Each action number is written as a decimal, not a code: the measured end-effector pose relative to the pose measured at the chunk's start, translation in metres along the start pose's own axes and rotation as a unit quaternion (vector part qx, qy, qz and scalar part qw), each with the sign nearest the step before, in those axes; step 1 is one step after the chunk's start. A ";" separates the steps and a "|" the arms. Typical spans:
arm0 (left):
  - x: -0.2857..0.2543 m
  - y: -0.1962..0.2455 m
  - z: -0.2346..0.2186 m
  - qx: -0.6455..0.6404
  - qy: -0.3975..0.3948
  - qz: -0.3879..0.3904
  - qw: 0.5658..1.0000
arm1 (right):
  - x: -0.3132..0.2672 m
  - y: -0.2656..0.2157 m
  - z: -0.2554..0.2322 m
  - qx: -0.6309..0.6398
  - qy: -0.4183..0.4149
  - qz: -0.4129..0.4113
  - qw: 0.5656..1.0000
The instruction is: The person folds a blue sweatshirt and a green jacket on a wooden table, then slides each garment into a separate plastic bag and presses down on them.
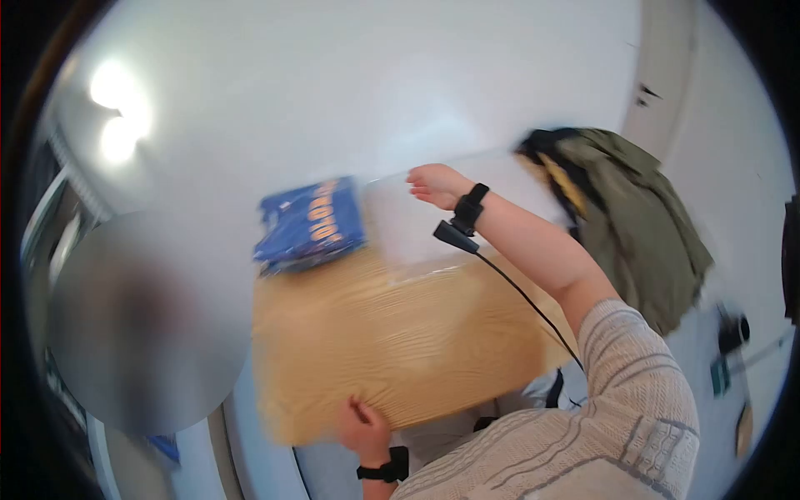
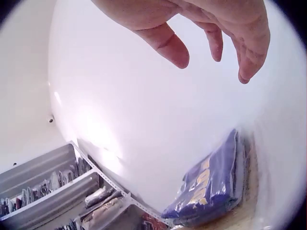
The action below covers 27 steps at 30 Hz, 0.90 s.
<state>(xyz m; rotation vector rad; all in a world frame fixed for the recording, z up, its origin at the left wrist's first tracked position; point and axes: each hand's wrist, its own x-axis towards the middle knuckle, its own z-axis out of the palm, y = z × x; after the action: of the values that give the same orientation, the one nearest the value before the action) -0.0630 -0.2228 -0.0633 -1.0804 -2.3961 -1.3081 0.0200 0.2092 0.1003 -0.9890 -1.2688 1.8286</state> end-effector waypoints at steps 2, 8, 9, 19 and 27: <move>0.008 0.017 -0.010 0.020 -0.013 0.045 0.999 | -0.031 -0.018 -0.044 0.035 -0.008 -0.027 0.999; 0.008 0.015 -0.011 0.043 0.006 0.077 0.996 | -0.158 -0.045 -0.234 0.174 0.128 -0.124 0.969; 0.008 0.017 -0.011 0.022 -0.018 0.035 0.999 | -0.180 -0.045 -0.261 0.190 0.158 -0.142 0.958; 0.010 0.013 -0.008 0.019 -0.003 0.058 0.998 | -0.218 -0.061 -0.401 0.248 0.345 -0.220 0.878; 0.008 0.019 -0.009 0.063 0.020 0.072 0.995 | -0.142 -0.075 -0.449 0.165 0.341 -0.135 0.916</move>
<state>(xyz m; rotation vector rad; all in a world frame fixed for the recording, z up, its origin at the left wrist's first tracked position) -0.0572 -0.2192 -0.0421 -1.1556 -2.2897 -1.1068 0.4880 0.2992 0.0962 -1.0623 -0.6051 1.2519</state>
